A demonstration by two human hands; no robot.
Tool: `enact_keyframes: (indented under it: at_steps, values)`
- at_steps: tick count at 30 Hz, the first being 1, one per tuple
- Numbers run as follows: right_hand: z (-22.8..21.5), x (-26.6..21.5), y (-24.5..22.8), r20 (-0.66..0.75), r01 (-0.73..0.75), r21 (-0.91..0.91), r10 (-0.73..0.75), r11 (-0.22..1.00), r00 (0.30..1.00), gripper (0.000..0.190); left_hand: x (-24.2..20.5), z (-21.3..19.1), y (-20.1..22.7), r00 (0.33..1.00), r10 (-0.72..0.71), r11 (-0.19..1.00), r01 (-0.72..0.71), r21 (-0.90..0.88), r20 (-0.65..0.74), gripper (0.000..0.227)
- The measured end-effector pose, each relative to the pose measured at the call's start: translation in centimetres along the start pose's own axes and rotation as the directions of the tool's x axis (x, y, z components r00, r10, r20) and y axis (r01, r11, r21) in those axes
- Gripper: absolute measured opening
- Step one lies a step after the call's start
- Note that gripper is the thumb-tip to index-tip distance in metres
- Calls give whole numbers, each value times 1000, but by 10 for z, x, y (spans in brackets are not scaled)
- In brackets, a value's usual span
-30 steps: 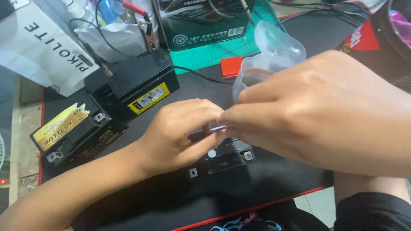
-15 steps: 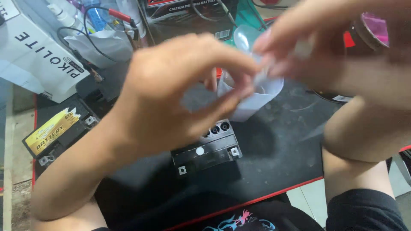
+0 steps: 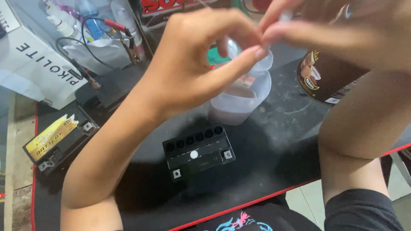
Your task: Using a syringe to fill the individual cells of a lead-acid battery with liquid from a container.
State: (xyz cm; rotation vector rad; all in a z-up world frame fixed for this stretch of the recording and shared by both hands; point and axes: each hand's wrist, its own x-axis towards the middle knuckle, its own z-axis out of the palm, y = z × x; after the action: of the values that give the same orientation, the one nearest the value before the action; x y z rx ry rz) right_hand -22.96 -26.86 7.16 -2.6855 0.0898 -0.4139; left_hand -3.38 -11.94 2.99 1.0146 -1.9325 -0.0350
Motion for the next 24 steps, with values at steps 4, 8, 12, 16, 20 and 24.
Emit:
enact_keyframes:
  at_steps: [4, 8, 12, 16, 20, 24]
  values:
    - [6, 5, -3, 85, -269, -33, 271, 963, 959, 15, -1, 5, -3, 993, -110, 993, 112, -41, 49, 9]
    - [11, 13, -6, 139, -246, 6, 243, 969, 960, 11, -4, 6, -10, 969, -229, 972, 233, -38, 87, 14]
    - [9, 19, -16, 155, -238, -210, 273, 948, 949, 13, -6, 6, -10, 969, -231, 973, 230, 30, 86, 24]
    - [11, 22, -13, 158, -299, -124, 317, 946, 935, 10, -9, 5, -11, 970, -233, 960, 217, 177, 75, 21]
    - [11, 19, -4, 163, -123, -32, 126, 992, 979, 14, -8, 4, -15, 973, -214, 965, 196, 176, 90, 13]
    - [15, 19, -1, 136, -112, -275, 154, 955, 979, 10, -10, 8, -24, 992, -70, 991, 57, 121, 103, 22]
